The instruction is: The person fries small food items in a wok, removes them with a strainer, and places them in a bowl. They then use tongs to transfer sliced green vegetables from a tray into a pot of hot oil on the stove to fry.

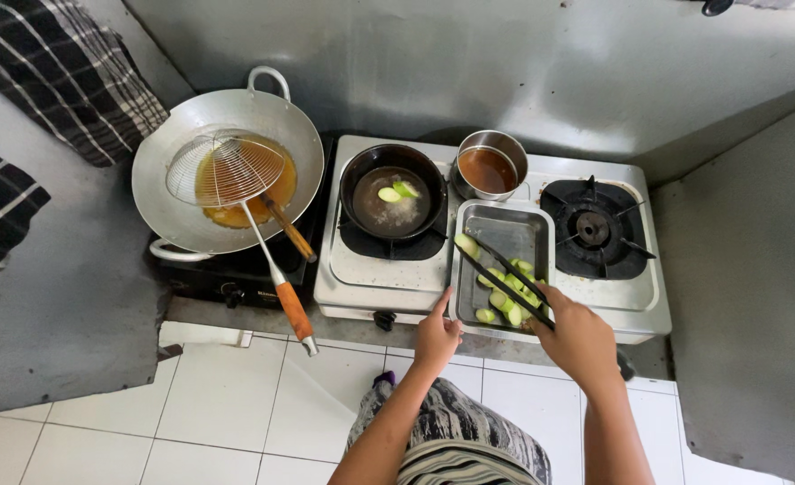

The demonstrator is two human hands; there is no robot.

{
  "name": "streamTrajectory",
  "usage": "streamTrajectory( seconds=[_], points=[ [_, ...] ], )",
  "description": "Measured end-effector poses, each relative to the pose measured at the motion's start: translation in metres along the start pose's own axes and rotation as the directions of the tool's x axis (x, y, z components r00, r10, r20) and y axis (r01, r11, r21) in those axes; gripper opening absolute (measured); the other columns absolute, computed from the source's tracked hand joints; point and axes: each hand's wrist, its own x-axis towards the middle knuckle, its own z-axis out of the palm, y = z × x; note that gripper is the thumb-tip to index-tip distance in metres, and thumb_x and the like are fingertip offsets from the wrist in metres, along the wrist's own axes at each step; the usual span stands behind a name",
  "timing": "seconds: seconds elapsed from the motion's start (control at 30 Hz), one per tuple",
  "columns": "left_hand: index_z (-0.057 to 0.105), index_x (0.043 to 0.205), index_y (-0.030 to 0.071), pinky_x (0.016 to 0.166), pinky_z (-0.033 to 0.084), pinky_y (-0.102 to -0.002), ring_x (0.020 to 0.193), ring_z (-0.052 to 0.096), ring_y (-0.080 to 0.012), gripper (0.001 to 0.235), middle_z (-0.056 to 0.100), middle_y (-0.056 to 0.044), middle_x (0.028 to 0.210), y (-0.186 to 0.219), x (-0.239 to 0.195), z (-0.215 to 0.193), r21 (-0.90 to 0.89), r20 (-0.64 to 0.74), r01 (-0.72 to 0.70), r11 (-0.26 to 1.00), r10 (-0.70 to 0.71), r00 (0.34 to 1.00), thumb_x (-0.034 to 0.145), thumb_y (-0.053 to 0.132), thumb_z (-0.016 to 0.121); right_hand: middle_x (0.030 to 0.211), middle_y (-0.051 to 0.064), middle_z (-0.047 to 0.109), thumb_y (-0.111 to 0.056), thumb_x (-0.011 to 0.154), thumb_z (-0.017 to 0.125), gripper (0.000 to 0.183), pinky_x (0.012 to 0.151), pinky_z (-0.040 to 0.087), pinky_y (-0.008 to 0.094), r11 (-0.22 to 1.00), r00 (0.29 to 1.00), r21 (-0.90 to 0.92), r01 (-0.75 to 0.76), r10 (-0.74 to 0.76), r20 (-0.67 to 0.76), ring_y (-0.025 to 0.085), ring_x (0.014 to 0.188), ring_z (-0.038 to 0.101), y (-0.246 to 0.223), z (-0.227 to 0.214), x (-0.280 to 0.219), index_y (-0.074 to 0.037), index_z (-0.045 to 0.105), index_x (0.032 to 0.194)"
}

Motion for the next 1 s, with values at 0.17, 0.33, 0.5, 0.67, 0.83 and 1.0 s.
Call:
streamTrajectory(
  seconds=[0.17, 0.33, 0.5, 0.67, 0.83, 1.0],
  points=[
    [0.039, 0.159, 0.025, 0.064, 0.059, -0.030, 0.064, 0.073, -0.0135, 0.070, 0.074, -0.005, 0.075, 0.001, 0.001, 0.000, -0.003, 0.018, 0.035, 0.999, -0.035, 0.999, 0.095, 0.007, 0.062, 0.095, 0.013, 0.075, -0.023, 0.080, 0.073, 0.054, 0.076, 0.056, 0.048, 0.993, 0.992, 0.014, 0.117, -0.116, -0.038, 0.036, 0.091, 0.071, -0.028, 0.005, 0.039, -0.021, 0.061, 0.133],
    [0.039, 0.159, 0.024, 0.063, 0.059, -0.032, 0.063, 0.072, -0.0145, 0.070, 0.074, -0.007, 0.075, 0.001, 0.004, -0.002, -0.009, 0.027, 0.018, 1.000, -0.018, 0.999, 0.095, 0.006, 0.061, 0.101, 0.011, 0.075, -0.016, 0.073, 0.073, 0.060, 0.075, 0.056, 0.050, 0.963, 0.960, -0.002, 0.269, -0.268, -0.078, 0.037, 0.091, 0.071, -0.056, 0.025, 0.089, -0.017, 0.061, 0.132],
    [0.035, 0.160, 0.024, 0.062, 0.060, -0.031, 0.063, 0.073, -0.0140, 0.072, 0.074, -0.007, 0.077, -0.001, 0.005, 0.000, -0.013, 0.045, 0.037, 0.999, -0.036, 0.998, 0.095, 0.007, 0.060, 0.103, 0.011, 0.075, -0.014, 0.077, 0.068, 0.055, 0.076, 0.056, 0.051, 0.957, 0.960, -0.071, 0.280, -0.279, 0.027, 0.037, 0.091, 0.071, -0.075, 0.044, 0.124, -0.019, 0.063, 0.132],
    [0.035, 0.161, 0.024, 0.061, 0.060, -0.031, 0.063, 0.073, -0.0164, 0.072, 0.073, -0.007, 0.077, -0.005, 0.006, 0.002, 0.011, 0.057, 0.040, 0.999, -0.040, 0.998, 0.095, 0.006, 0.058, 0.099, 0.012, 0.075, -0.011, 0.074, 0.067, 0.054, 0.074, 0.057, 0.051, 0.944, 0.945, -0.053, 0.326, -0.325, 0.029, 0.037, 0.090, 0.072, -0.086, 0.056, 0.144, -0.018, 0.065, 0.128],
    [0.034, 0.161, 0.024, 0.061, 0.060, -0.032, 0.064, 0.072, -0.0151, 0.072, 0.072, -0.007, 0.079, -0.006, 0.008, 0.002, 0.012, 0.077, 0.037, 0.999, -0.037, 0.996, 0.096, 0.006, 0.059, 0.097, 0.013, 0.075, -0.010, 0.076, 0.065, 0.054, 0.075, 0.057, 0.051, 0.948, 0.949, -0.083, 0.308, -0.300, 0.099, 0.037, 0.090, 0.072, -0.093, 0.064, 0.156, -0.018, 0.065, 0.129],
    [0.033, 0.161, 0.024, 0.061, 0.059, -0.032, 0.063, 0.071, -0.0152, 0.072, 0.072, -0.006, 0.079, -0.002, 0.007, 0.000, 0.015, 0.093, 0.067, 0.998, -0.068, 0.993, 0.097, 0.005, 0.059, 0.097, 0.014, 0.075, -0.012, 0.074, 0.066, 0.051, 0.076, 0.058, 0.050, 0.939, 0.944, -0.114, 0.326, -0.316, 0.097, 0.036, 0.090, 0.073, -0.095, 0.066, 0.157, -0.014, 0.066, 0.125]
  ],
)
